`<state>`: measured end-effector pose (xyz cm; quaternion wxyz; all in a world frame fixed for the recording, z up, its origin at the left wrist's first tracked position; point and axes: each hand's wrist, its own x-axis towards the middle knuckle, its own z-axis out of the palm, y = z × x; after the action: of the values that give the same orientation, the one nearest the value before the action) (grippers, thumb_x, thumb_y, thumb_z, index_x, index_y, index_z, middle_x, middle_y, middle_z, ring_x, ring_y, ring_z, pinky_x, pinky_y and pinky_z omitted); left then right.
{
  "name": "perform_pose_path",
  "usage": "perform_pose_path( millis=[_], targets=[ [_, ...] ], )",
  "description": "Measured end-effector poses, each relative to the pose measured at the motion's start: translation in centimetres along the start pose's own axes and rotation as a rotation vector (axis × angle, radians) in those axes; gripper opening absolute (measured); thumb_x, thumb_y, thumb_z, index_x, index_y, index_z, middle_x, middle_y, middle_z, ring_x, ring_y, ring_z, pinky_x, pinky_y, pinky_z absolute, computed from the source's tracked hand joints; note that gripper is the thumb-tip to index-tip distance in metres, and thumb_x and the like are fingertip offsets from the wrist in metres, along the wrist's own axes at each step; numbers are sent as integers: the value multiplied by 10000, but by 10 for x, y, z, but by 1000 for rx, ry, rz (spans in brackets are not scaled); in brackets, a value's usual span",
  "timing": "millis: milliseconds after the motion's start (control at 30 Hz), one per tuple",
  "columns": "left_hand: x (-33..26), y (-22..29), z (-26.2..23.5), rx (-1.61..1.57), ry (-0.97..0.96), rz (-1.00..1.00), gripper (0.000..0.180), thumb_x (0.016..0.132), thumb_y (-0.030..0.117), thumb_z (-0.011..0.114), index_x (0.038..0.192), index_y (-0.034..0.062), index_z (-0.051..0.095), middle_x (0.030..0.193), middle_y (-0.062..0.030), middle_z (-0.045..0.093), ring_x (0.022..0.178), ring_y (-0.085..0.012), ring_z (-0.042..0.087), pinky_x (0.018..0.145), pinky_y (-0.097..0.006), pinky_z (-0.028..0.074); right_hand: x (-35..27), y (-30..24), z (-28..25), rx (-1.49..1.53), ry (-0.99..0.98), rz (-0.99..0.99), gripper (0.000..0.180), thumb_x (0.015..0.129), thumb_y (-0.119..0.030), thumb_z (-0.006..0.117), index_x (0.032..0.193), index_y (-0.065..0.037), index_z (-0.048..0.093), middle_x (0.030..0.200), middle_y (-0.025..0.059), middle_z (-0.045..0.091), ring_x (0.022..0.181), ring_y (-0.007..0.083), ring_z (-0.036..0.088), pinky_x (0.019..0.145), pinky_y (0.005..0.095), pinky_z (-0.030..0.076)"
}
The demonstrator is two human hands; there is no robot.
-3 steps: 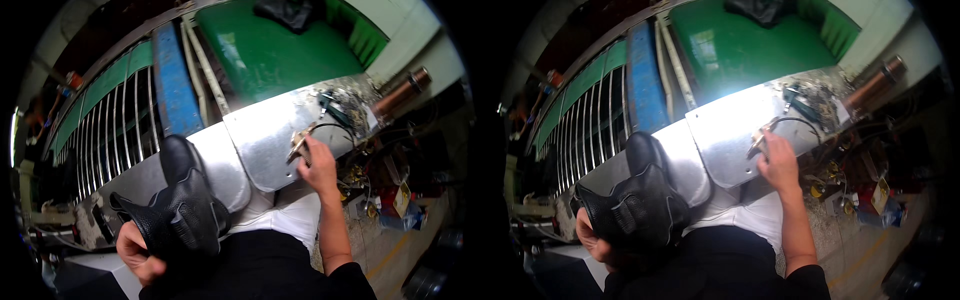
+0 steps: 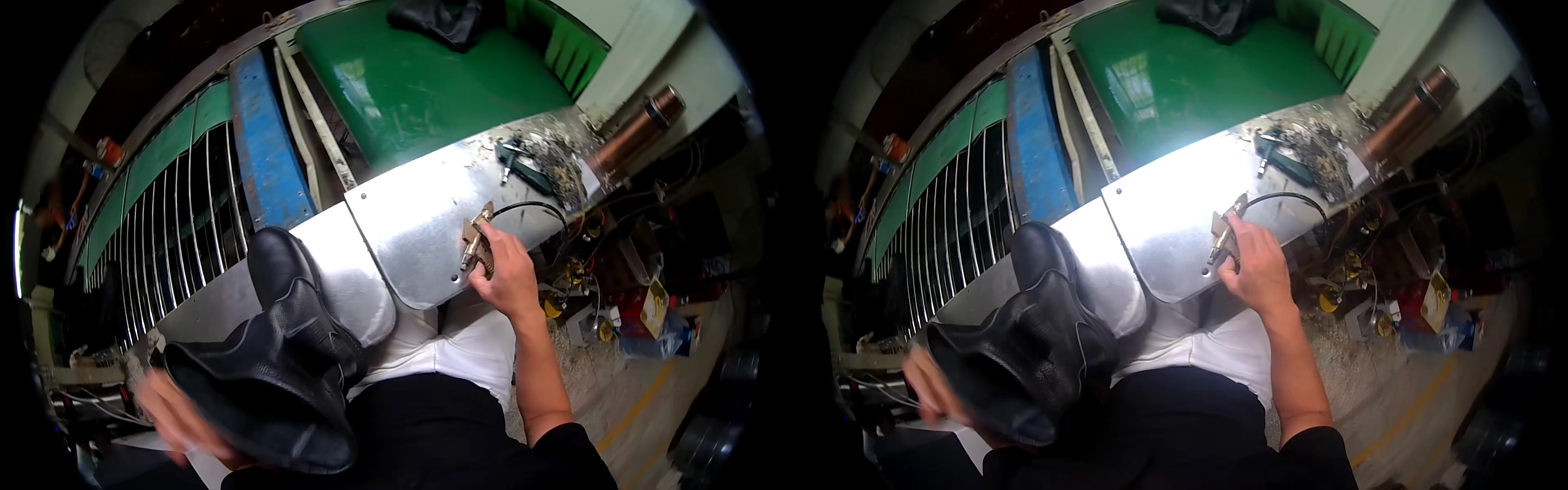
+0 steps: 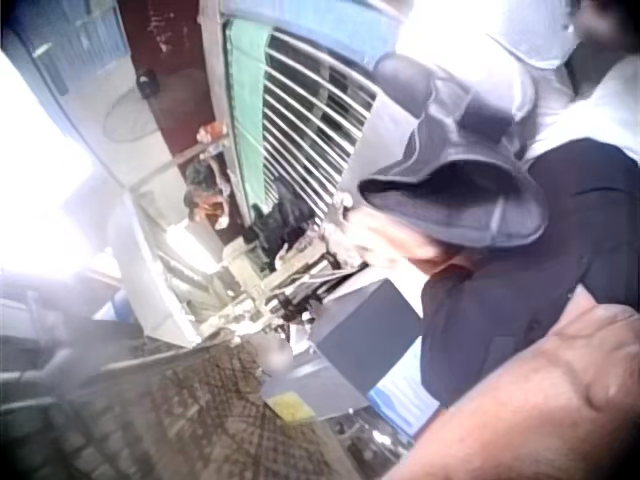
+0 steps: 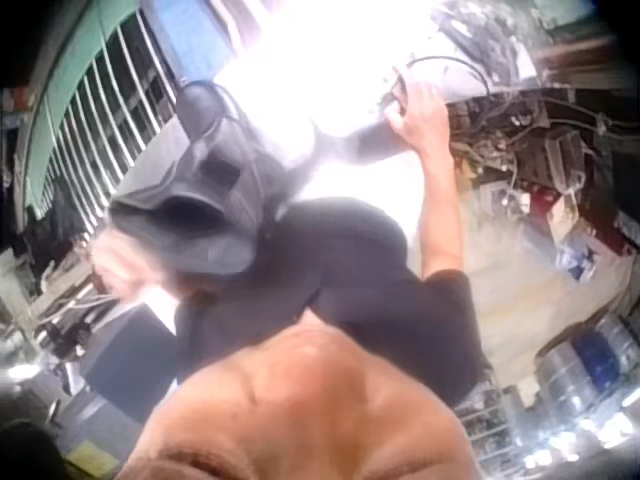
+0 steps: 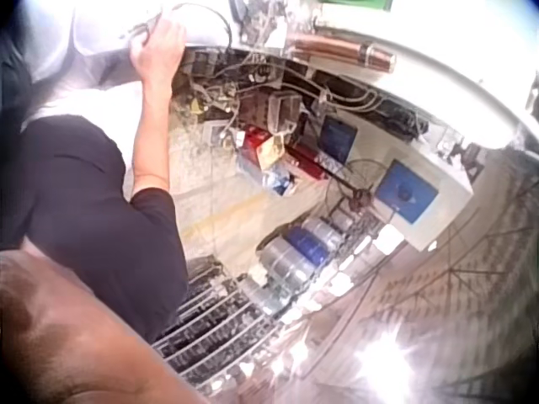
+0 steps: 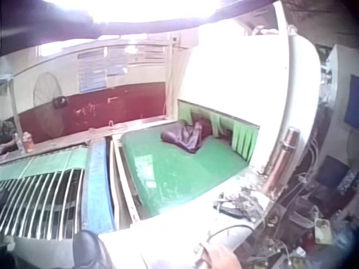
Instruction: The person uses a handheld applicator tool to treat the surface and edges of black leather boots and then places them onto a conveyor belt.
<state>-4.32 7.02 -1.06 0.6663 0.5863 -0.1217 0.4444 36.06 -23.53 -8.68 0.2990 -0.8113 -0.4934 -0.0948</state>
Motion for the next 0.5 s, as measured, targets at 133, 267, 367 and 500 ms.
perform_pose_path(
  millis=[133, 267, 367, 500],
  targets=[
    [56, -70, -60, 966, 475, -638, 354, 1057, 256, 401, 1189, 39, 646, 963, -113, 656, 766, -179, 637, 693, -314, 538, -16, -11, 1, 236, 50, 257, 547, 753, -29, 620, 1294, -29, 540, 1046, 178, 619, 903, 343, 622, 821, 379, 504],
    [12, -137, -93, 1085, 130, -966, 487, 953, 471, 600, 1169, 37, 643, 818, -49, 624, 788, -125, 582, 711, -264, 457, -27, -11, 15, 392, 188, 280, 486, 806, -25, 580, 1289, 13, 548, 976, 147, 641, 849, 251, 642, 796, 338, 510],
    [35, -140, -53, 827, 228, -1166, 529, 912, 498, 638, 1118, 11, 625, 869, -47, 616, 803, -151, 579, 759, -280, 461, -43, -9, 12, 497, 229, 337, 486, 805, -22, 572, 1288, 29, 552, 931, 122, 651, 819, 213, 644, 778, 322, 519],
    [59, -127, -14, 417, 403, -1199, 559, 853, 444, 715, 1117, -31, 581, 988, -68, 625, 841, -158, 604, 807, -288, 500, -47, -15, 17, 604, 288, 371, 500, 802, -22, 562, 1295, 59, 541, 892, 106, 673, 794, 176, 654, 766, 305, 522]
  ],
)
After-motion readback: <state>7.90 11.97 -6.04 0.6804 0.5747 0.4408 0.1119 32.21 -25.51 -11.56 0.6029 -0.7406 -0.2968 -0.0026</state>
